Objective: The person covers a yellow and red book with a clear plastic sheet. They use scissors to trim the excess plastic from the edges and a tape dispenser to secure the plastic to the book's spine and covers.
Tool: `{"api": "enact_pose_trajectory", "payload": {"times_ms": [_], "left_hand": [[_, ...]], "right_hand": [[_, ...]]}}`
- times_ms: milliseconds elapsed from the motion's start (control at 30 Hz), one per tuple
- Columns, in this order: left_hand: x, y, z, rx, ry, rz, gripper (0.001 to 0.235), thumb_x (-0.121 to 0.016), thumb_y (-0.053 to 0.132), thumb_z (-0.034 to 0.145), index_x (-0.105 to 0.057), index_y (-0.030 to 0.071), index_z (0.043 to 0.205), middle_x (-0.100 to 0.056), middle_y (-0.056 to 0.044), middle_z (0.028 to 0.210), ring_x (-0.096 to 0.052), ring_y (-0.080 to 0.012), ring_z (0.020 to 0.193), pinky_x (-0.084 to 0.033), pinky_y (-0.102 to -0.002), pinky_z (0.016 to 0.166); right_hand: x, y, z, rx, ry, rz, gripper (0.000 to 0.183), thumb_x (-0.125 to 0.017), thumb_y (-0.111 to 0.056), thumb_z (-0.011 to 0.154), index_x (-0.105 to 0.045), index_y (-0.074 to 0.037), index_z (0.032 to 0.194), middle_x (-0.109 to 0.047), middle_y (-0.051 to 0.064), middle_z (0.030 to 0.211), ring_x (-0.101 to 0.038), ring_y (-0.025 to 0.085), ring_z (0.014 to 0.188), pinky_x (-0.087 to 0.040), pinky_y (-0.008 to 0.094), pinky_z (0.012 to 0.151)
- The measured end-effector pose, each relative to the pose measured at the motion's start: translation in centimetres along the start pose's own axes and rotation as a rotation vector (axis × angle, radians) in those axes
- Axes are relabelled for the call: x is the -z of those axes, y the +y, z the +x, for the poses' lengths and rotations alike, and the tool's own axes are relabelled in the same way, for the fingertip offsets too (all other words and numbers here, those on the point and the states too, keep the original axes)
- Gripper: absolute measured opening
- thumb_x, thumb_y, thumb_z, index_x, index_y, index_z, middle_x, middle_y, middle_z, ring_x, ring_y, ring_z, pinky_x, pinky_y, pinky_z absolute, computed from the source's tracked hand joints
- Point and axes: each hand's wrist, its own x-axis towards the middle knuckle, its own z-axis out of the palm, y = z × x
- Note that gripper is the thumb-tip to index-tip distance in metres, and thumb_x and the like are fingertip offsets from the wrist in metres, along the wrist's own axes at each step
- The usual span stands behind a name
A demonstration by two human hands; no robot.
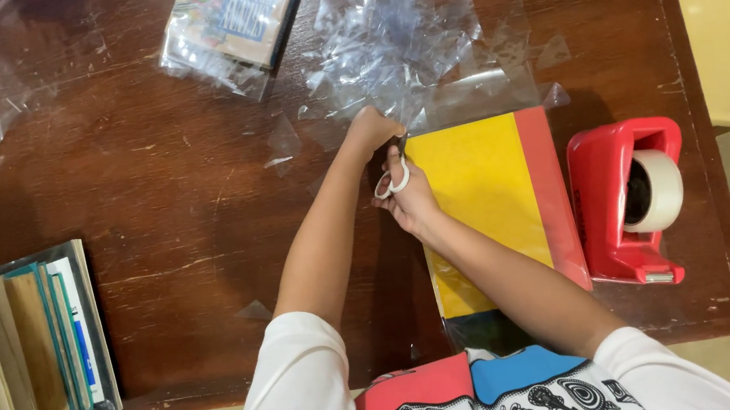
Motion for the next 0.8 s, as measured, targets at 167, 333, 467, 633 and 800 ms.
{"api": "enact_pose_trajectory", "payload": {"times_ms": [167, 333, 467, 633, 800], "left_hand": [[-0.2, -0.5, 1.3, 0.034, -0.031, -0.140, 0.027, -0.073, 0.015, 0.060, -0.073, -0.005, 0.078, -0.061, -0.015, 0.059, -0.065, -0.0283, 0.055, -0.053, -0.041, 0.054], [-0.3, -0.9, 2.1, 0.054, -0.051, -0.245, 0.020, -0.066, 0.011, 0.069, -0.068, -0.008, 0.075, -0.050, -0.012, 0.053, -0.052, -0.0233, 0.043, -0.042, -0.034, 0.044], [-0.6, -2.2, 3.5, 0.027, -0.065, -0.257, 0.020, -0.075, 0.011, 0.062, -0.070, -0.006, 0.071, -0.053, -0.013, 0.051, -0.053, -0.0232, 0.041, -0.043, -0.035, 0.041], [0.2, -4.0, 3.8, 0.012, -0.023, -0.102, 0.035, -0.083, 0.022, 0.059, -0.075, -0.001, 0.083, -0.067, -0.017, 0.071, -0.070, -0.0310, 0.070, -0.056, -0.040, 0.060], [3.2, -3.6, 2.2, -0.180, 0.158, 0.267, 0.041, -0.085, 0.033, 0.069, -0.078, -0.003, 0.089, -0.074, -0.026, 0.086, -0.073, -0.0451, 0.094, -0.059, -0.050, 0.079]], "right_hand": [[0.7, -1.2, 1.4, 0.015, -0.007, 0.024, 0.052, -0.061, -0.060, 0.096, -0.054, -0.009, 0.100, -0.050, 0.000, 0.067, -0.059, 0.016, 0.054, -0.059, 0.042, 0.055], [1.1, -2.5, 2.9, 0.044, -0.010, 0.012, 0.051, -0.064, -0.059, 0.095, -0.054, -0.009, 0.098, -0.051, 0.001, 0.065, -0.059, 0.015, 0.053, -0.059, 0.041, 0.053], [1.1, -4.0, 3.1, 0.079, -0.035, 0.011, 0.049, -0.066, -0.057, 0.095, -0.054, -0.009, 0.091, -0.051, 0.000, 0.062, -0.058, 0.014, 0.049, -0.056, 0.037, 0.048], [3.3, -6.3, 5.7, 0.140, -0.026, -0.029, 0.047, -0.059, -0.056, 0.099, -0.052, -0.010, 0.089, -0.048, -0.003, 0.061, -0.056, 0.010, 0.046, -0.054, 0.030, 0.042], [3.8, -9.5, 3.9, 0.234, -0.078, -0.207, 0.045, -0.067, -0.052, 0.098, -0.059, -0.009, 0.092, -0.053, 0.000, 0.061, -0.061, 0.012, 0.047, -0.060, 0.033, 0.043]]}}
